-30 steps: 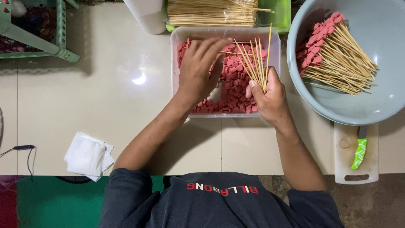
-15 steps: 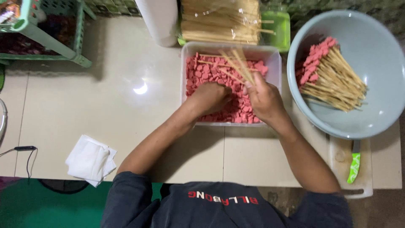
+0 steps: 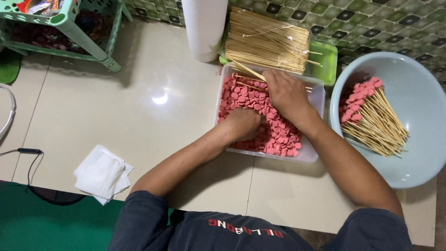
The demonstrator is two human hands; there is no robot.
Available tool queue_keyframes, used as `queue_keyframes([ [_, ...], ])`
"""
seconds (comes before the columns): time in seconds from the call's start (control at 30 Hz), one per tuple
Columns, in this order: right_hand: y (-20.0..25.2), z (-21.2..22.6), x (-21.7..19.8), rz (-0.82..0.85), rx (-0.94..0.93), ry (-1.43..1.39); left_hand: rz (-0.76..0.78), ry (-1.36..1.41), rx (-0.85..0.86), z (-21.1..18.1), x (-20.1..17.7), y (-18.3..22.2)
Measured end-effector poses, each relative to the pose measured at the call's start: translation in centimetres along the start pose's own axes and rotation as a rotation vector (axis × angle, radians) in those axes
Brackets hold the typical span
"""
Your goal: Manually attaching small pink decorative ornaments to the ends of wooden skewers
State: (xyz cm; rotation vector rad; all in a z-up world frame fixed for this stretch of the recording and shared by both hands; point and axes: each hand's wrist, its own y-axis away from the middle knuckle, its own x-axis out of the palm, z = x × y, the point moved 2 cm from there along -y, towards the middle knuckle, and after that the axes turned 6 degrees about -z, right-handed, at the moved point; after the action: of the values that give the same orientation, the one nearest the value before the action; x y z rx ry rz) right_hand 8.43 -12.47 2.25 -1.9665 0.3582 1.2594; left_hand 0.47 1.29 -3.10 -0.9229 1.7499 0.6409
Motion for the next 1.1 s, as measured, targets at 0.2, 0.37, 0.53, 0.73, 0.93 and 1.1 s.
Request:
queue_keyframes([
  [0.2,1.2,-0.5,2.8,-0.103,-0.054,0.069,0.049,0.013,-0.027,-0.2,-0.3,0.3],
  [0.37,0.7,-0.8,1.2,-0.131,-0.054,0.075,0.075,0.037,-0.035,-0.2,-0.9,0.1],
  [0.53,1.2,-0.9,0.2,-0.122,-0.036,0.058,0.086,0.036,-0.03,-0.2,-0.8,0.4],
  [0.73,1.7,-1.6,-1.8,-0.087,0.042,-0.061,0.053,0.053,-0.015,-0.3,-1.7,0.6],
  [0.93,1.4,0.9,-8.9,-0.024,0.268,-0.232,-0.022,0.005,-0.061,-1.2,-4.1,0.4],
  [1.1,3.1,1.7,-11.2,-0.051,0.469,-0.819,0.057,0.048,-0.1,-0.1,-4.3,-0.2],
])
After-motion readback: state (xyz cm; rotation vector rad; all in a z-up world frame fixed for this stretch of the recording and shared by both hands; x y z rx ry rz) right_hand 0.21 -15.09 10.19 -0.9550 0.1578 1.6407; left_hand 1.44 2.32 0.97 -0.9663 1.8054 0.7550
